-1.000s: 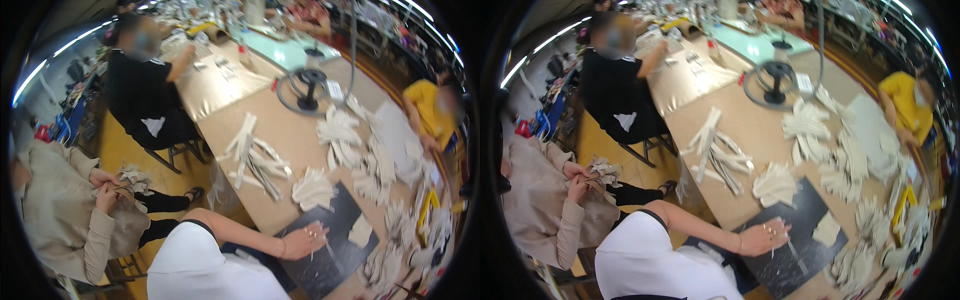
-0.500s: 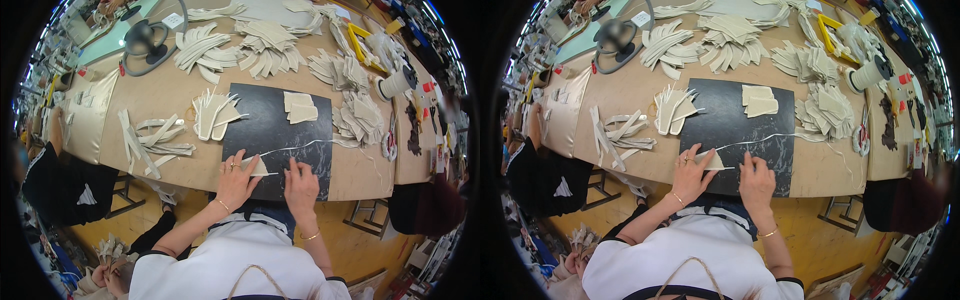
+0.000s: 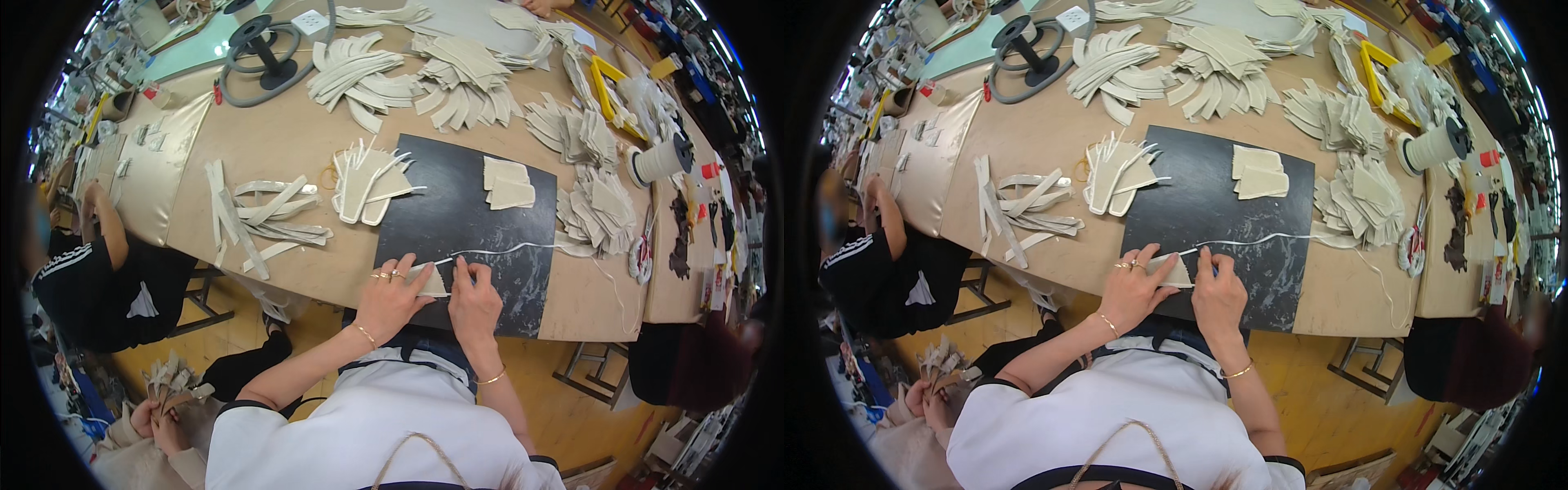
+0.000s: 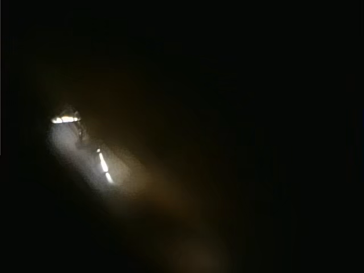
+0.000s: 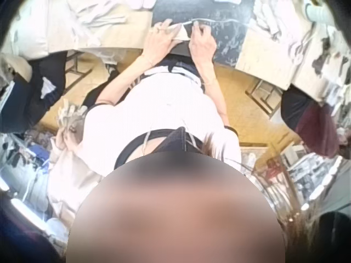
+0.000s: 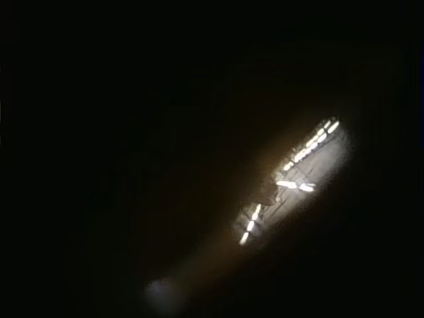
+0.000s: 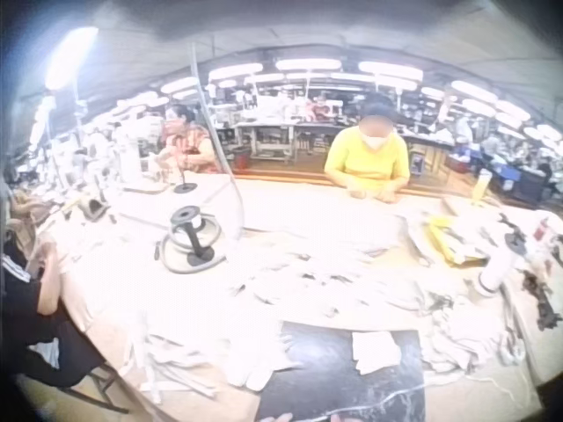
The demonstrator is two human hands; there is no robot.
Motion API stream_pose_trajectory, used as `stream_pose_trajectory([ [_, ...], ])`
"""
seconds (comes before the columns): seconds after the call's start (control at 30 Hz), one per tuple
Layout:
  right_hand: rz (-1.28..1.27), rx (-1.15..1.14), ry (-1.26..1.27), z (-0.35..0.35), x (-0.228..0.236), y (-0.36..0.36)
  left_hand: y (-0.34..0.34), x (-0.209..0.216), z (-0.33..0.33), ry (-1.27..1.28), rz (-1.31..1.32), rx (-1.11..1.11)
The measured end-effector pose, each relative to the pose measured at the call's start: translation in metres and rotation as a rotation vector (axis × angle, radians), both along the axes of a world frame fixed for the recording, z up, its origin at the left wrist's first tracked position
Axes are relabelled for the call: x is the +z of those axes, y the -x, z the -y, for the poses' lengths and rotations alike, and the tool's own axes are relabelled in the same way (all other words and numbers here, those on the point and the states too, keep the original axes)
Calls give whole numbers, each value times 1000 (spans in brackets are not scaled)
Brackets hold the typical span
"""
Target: The person hand-sews small off-white fabric pieces using a needle and thread on a black cutting mat. They repeatedly pick up pieces, stitch along edges, and place finished pieces into a growing stack on the table.
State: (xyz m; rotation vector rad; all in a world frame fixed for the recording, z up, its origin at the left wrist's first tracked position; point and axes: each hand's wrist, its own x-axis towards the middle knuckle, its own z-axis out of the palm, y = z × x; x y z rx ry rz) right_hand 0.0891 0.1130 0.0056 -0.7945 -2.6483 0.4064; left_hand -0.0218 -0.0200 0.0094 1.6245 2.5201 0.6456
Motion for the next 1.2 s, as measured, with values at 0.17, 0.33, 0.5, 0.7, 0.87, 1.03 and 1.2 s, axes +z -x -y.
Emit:
stream_pose_trajectory([
  [0.17,-252,-69,153,-11,3,-5,10,-9,15,-206,-238,-151],
  [0.33,-326,-235,187,-25,18,-21,42,12,28,-456,22,131],
  [0.5,-170,-101,207,-38,22,-15,102,43,10,-455,-333,500],
  [0.7,94,50,112,-50,17,10,98,25,-55,-319,-61,142],
  [0.87,224,158,127,-51,35,2,90,3,-151,-329,154,-112],
  [1.03,-3,104,382,-80,72,-32,80,-13,-213,-173,116,-100],
  [1.2,-208,-17,289,-155,69,-5,76,-28,-225,-106,37,-28],
])
